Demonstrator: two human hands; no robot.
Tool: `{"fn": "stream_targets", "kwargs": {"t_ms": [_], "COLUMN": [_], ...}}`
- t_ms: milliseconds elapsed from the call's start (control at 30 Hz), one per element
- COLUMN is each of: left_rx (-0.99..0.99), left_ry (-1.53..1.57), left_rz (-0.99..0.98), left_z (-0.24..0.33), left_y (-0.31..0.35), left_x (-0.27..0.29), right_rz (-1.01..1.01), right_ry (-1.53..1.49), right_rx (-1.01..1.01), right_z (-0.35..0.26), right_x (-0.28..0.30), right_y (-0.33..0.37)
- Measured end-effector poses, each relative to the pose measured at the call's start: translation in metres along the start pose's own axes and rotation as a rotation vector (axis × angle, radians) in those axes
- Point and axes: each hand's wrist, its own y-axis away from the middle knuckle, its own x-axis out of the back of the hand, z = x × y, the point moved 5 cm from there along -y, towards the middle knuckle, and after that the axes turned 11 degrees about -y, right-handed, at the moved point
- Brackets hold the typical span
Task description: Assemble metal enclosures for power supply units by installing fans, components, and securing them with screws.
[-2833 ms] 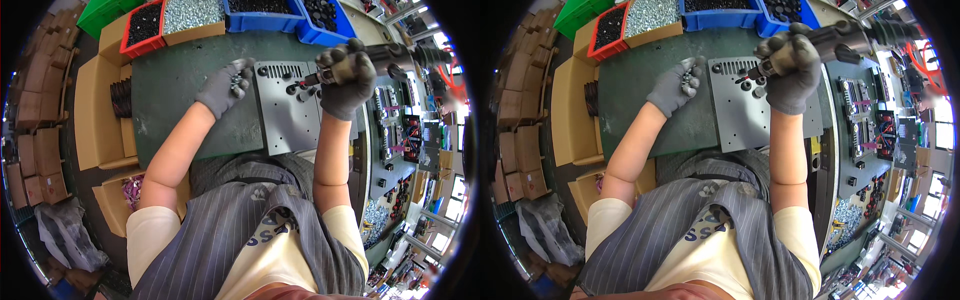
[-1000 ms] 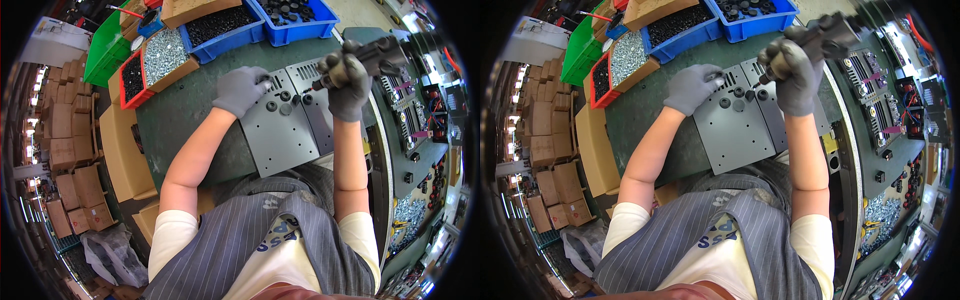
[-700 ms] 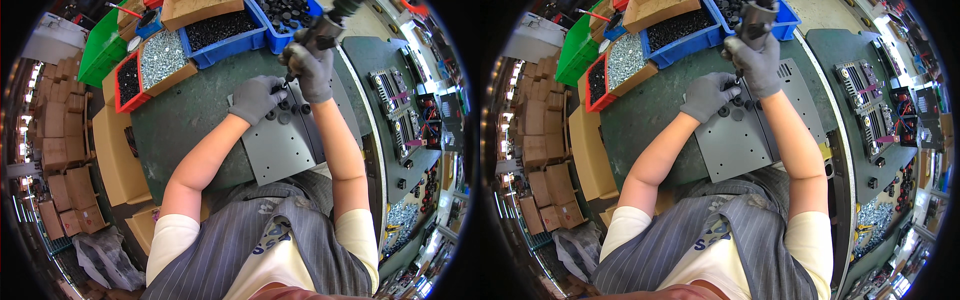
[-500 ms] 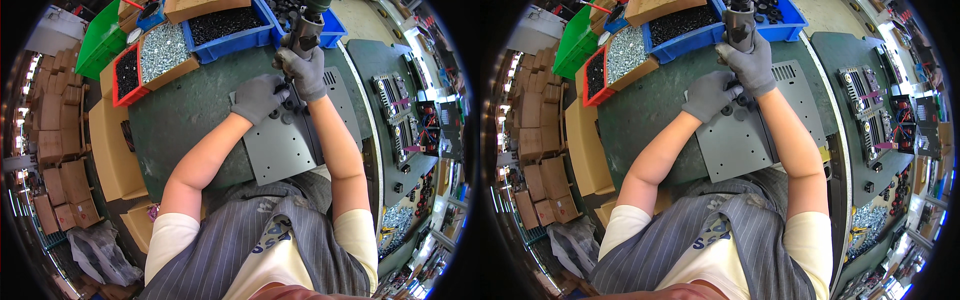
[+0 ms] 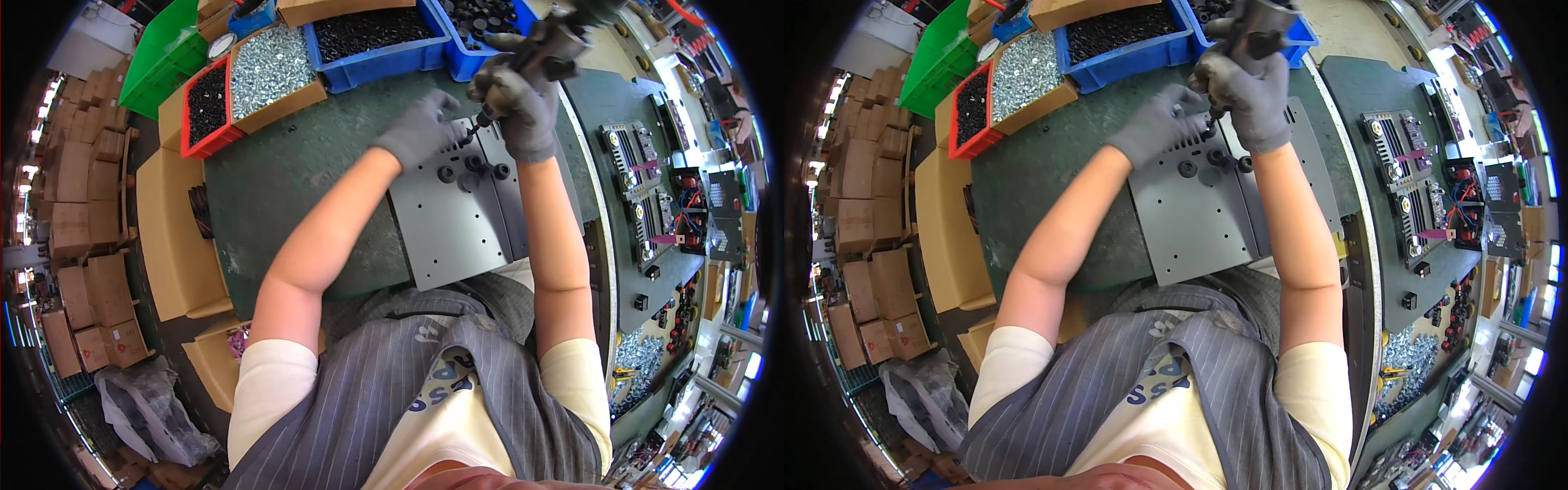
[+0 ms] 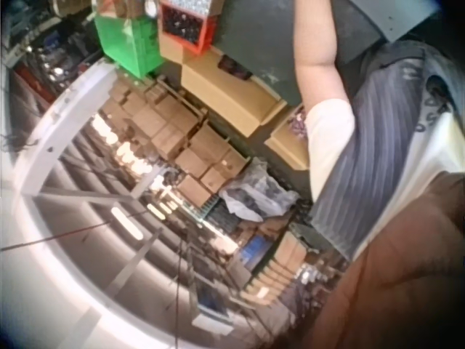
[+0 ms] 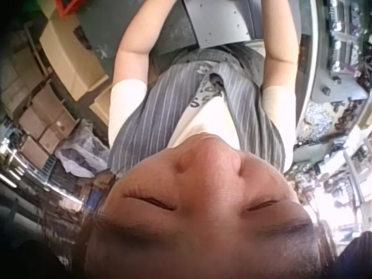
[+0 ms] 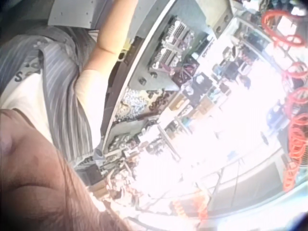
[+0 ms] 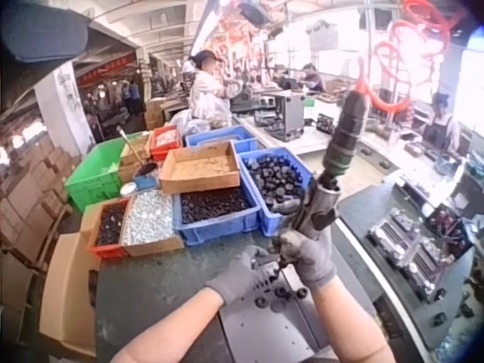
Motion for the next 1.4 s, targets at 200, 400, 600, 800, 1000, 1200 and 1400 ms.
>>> {"fn": "stream_targets", "kwargs": {"t_ms": [200,400,600,800,1000,1200,1400], "left_rx": [0.494,0.472,0.610,0.533,0.506,0.069,-0.172], "left_ry": [1.521,1.538,1.695,1.807,1.728,0.636,-0.337], "left_rz": [-0.186,-0.250,-0.369,-0.520,-0.490,-0.088,-0.043], "left_z": [-0.018,0.013,0.040,0.056,0.068,0.055,0.046], "left_y": [0.020,0.082,0.122,0.135,0.134,0.108,0.048], "left_x": [0.011,-0.012,-0.035,-0.039,-0.039,-0.013,0.014], "right_rz": [-0.075,-0.109,-0.143,-0.134,-0.163,-0.087,0.159], "right_ry": [-0.301,-0.516,-0.540,-0.496,-0.545,-0.629,-0.537], "right_rx": [0.198,0.212,0.260,0.250,0.231,0.248,0.231], "right_z": [-0.045,-0.058,-0.068,-0.070,-0.069,-0.070,-0.063], "right_x": [0.001,-0.005,-0.014,-0.018,-0.014,0.005,0.045], "right_y": [0.032,0.071,0.089,0.098,0.103,0.102,0.098]}}
